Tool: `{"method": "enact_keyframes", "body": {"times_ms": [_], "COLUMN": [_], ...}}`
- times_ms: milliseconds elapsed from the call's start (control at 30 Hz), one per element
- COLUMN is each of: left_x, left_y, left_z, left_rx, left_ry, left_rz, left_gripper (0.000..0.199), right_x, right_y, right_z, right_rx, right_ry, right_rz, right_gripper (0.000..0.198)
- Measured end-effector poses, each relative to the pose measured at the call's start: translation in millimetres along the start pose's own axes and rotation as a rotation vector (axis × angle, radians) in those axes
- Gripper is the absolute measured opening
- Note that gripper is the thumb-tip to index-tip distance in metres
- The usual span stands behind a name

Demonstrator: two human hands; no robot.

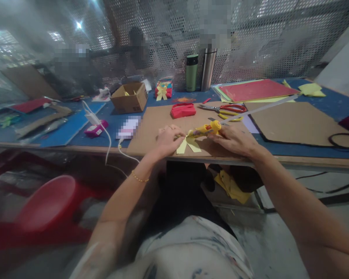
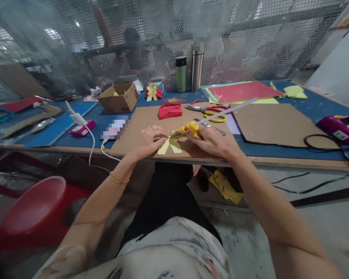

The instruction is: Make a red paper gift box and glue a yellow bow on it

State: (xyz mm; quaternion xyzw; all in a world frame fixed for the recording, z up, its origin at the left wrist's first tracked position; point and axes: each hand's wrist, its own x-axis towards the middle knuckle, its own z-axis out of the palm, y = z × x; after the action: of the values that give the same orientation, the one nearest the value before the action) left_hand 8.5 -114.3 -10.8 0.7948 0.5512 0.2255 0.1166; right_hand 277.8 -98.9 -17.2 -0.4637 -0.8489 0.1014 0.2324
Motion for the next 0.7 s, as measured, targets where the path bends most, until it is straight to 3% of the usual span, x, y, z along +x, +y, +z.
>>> {"method": "enact_keyframes", "body": {"times_ms": [200,700], "left_x": [-1.9,-3.0], "left_y": [-1.7,-2.7], "left_z": [-1.8,0.8], "left_rx": [0.008,0.022], "left_ry": [-0.015,-0.016], "left_rz": [-0.003,0.024], "left_gripper": [0.031,0.028], "right_x": [0.9,-1.9], "right_y": [2.1,8.9], "right_z": [1.2,5.9], "right_rx": [-0.026,-0.055], "right_ry": [0.03,0.107], "right_rz": [-0.026,-0.09], "right_gripper": [0.04,0.044]}}
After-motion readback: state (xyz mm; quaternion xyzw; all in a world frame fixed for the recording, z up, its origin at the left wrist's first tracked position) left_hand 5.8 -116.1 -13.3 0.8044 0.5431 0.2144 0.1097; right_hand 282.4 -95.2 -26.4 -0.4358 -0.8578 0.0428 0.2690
